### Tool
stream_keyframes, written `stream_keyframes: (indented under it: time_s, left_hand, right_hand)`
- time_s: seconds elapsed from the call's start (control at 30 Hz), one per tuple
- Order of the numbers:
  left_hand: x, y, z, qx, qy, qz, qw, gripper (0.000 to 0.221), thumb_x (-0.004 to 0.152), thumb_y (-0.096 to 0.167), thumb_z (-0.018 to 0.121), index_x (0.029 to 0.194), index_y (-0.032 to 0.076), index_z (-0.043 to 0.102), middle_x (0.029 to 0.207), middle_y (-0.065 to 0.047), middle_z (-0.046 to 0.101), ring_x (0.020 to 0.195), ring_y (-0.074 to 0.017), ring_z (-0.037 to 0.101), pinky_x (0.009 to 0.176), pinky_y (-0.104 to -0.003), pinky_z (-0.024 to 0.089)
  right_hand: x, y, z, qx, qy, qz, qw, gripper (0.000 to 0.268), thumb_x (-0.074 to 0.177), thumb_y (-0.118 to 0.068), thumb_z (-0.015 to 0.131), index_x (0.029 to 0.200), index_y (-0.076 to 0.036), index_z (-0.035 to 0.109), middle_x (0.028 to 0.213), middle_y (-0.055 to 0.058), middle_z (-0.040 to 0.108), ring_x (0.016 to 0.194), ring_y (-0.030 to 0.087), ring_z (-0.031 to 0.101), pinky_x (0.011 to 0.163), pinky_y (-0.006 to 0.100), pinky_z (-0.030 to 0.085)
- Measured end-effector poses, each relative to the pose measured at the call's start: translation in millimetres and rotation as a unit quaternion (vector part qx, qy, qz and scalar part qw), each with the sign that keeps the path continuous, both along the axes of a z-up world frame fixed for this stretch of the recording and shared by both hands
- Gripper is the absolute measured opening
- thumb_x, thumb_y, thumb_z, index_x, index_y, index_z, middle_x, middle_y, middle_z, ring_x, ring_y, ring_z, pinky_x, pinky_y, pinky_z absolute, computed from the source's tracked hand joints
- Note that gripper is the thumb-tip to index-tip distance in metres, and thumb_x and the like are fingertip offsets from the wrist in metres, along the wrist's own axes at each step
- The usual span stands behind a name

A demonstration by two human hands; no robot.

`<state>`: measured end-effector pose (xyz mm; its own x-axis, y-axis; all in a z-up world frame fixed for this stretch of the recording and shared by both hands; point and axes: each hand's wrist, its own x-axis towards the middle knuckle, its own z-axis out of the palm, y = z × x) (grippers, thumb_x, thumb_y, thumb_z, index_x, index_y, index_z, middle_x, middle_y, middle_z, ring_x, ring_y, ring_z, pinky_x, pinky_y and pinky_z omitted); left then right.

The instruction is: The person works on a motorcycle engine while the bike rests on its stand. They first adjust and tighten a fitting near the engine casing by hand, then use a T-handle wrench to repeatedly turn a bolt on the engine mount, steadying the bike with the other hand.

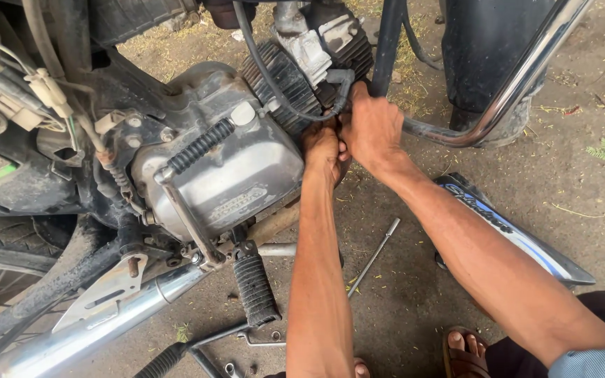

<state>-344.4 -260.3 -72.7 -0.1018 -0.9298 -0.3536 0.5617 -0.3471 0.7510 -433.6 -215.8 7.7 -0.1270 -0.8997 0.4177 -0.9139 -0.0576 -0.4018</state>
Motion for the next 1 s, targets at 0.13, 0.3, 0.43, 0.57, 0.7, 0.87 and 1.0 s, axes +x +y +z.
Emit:
stream_keyframes:
  time_s: [0.13,0.3,0.43,0.57,0.7,0.87,1.0]
  left_hand:
    - [3,10,19,0.013,0.009,-0.004,1.000,0.018,0.105,0.014,0.047,0.103,0.005,0.062,0.064,-0.001,0.055,0.037,-0.0063,0.038,0.029,-0.024,0.027]
    - [6,16,28,0.021,-0.022,-0.010,0.999,0.020,0.105,0.015,0.051,0.101,0.001,0.064,0.065,-0.003,0.057,0.038,-0.0070,0.038,0.030,-0.025,0.028]
    - [4,13,25,0.022,-0.021,0.002,1.000,0.015,0.103,0.009,0.052,0.105,0.003,0.065,0.066,-0.003,0.057,0.039,-0.0068,0.038,0.031,-0.025,0.028]
    - [3,8,14,0.021,-0.017,0.005,1.000,0.019,0.102,0.006,0.048,0.108,0.003,0.066,0.069,-0.003,0.061,0.041,-0.0074,0.039,0.032,-0.025,0.030]
    - [4,10,19,0.016,-0.029,0.003,0.999,0.016,0.104,0.014,0.054,0.105,0.002,0.065,0.065,-0.002,0.056,0.040,-0.0070,0.038,0.031,-0.024,0.027]
    - [7,16,31,0.026,-0.043,-0.014,0.999,0.019,0.105,0.020,0.052,0.104,0.004,0.063,0.062,0.000,0.053,0.038,-0.0070,0.037,0.030,-0.024,0.027]
    - [5,14,26,0.016,-0.048,-0.023,0.998,0.021,0.106,0.019,0.048,0.106,0.003,0.061,0.062,-0.002,0.052,0.038,-0.0075,0.038,0.030,-0.025,0.028]
  right_hand:
    - [2,0,-5,-0.020,-0.018,0.000,1.000,0.025,0.077,-0.006,0.075,0.098,-0.002,0.063,0.074,0.025,0.070,0.073,0.047,0.070,0.068,0.056,0.054]
    - [5,0,-11,-0.007,-0.059,-0.008,0.998,0.020,0.085,-0.013,0.077,0.096,-0.002,0.064,0.073,0.019,0.071,0.065,0.038,0.073,0.060,0.051,0.056]
    - [8,1,-9,-0.017,-0.006,-0.027,0.999,0.026,0.085,-0.016,0.081,0.095,0.000,0.063,0.068,0.020,0.070,0.062,0.038,0.071,0.056,0.052,0.054]
    - [8,0,-10,-0.020,0.006,-0.032,0.999,0.025,0.085,-0.015,0.080,0.096,0.001,0.062,0.068,0.021,0.070,0.063,0.040,0.071,0.057,0.052,0.054]
    - [8,3,-8,-0.027,-0.015,-0.028,0.999,0.022,0.085,-0.015,0.080,0.092,-0.002,0.064,0.069,0.022,0.070,0.065,0.042,0.071,0.061,0.054,0.054]
    - [10,3,-7,-0.027,-0.040,-0.029,0.998,0.020,0.084,-0.016,0.080,0.090,-0.003,0.065,0.070,0.021,0.070,0.067,0.042,0.071,0.061,0.055,0.054]
    - [10,2,-8,-0.020,-0.013,-0.044,0.999,0.025,0.083,-0.018,0.081,0.093,-0.003,0.063,0.069,0.022,0.070,0.066,0.043,0.071,0.060,0.055,0.054]
